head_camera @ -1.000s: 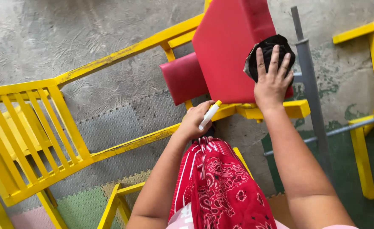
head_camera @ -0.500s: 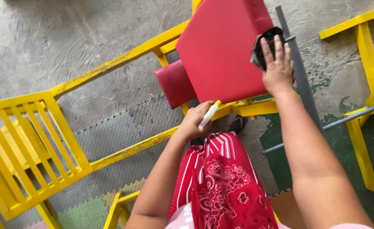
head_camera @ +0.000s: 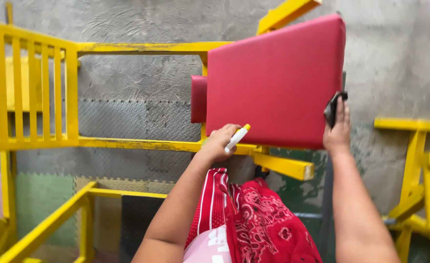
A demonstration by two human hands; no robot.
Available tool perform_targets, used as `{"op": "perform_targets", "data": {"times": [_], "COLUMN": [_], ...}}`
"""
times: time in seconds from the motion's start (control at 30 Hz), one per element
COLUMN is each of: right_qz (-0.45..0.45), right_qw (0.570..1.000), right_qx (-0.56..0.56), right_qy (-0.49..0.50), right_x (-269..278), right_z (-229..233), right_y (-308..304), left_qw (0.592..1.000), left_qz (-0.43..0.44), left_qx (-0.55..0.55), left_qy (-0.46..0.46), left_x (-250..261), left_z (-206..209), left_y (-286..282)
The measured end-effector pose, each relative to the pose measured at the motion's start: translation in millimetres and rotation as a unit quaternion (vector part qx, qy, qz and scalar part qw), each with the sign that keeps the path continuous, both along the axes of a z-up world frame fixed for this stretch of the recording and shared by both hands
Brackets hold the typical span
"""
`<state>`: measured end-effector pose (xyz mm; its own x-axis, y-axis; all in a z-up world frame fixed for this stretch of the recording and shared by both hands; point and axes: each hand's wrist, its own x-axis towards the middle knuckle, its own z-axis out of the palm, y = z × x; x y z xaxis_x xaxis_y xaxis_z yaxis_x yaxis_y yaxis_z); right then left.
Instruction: Wiping down gym machines and padding using a spray bottle and cloth.
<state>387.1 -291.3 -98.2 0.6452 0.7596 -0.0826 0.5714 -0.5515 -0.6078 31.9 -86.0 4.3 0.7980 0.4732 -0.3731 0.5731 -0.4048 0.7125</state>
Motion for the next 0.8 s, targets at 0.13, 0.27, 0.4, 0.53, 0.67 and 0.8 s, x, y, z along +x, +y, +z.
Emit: {"op": "perform_targets", "data": {"times": [0.13, 0.27, 0.4, 0.53, 0.67, 0.8], "right_qz": [0.072, 0.121, 0.133, 0.096, 0.309, 0.432], "right_qw": [0.99, 0.975, 0.989, 0.983, 0.929, 0.898], "right_qx": [-0.045, -0.063, -0.026, -0.131, -0.132, -0.084], "right_qy": [-0.115, -0.173, -0.063, -0.082, -0.154, 0.013], "right_x": [-4.5, 10.0, 51.1, 22.9, -21.9, -6.6], "right_z": [6.8, -0.6, -53.7, -45.9, -22.2, -16.8], "right_y": [-4.4, -5.9, -30.5, -15.1, -10.9, -6.8], "left_qw": [0.998, 0.996, 0.995, 0.993, 0.991, 0.99], "left_qz": [0.049, 0.073, 0.102, 0.118, 0.131, 0.141], "left_qx": [0.003, -0.011, -0.017, -0.012, 0.012, 0.015], "left_qy": [0.035, 0.054, 0.009, 0.013, 0.014, 0.016], "left_x": [34.2, 62.7, 77.9, 84.3, 87.1, 83.5], "left_z": [-17.8, -21.1, -35.1, -29.7, -34.0, -31.3], "left_y": [-45.9, -77.7, -105.7, -118.0, -124.1, -125.3]}}
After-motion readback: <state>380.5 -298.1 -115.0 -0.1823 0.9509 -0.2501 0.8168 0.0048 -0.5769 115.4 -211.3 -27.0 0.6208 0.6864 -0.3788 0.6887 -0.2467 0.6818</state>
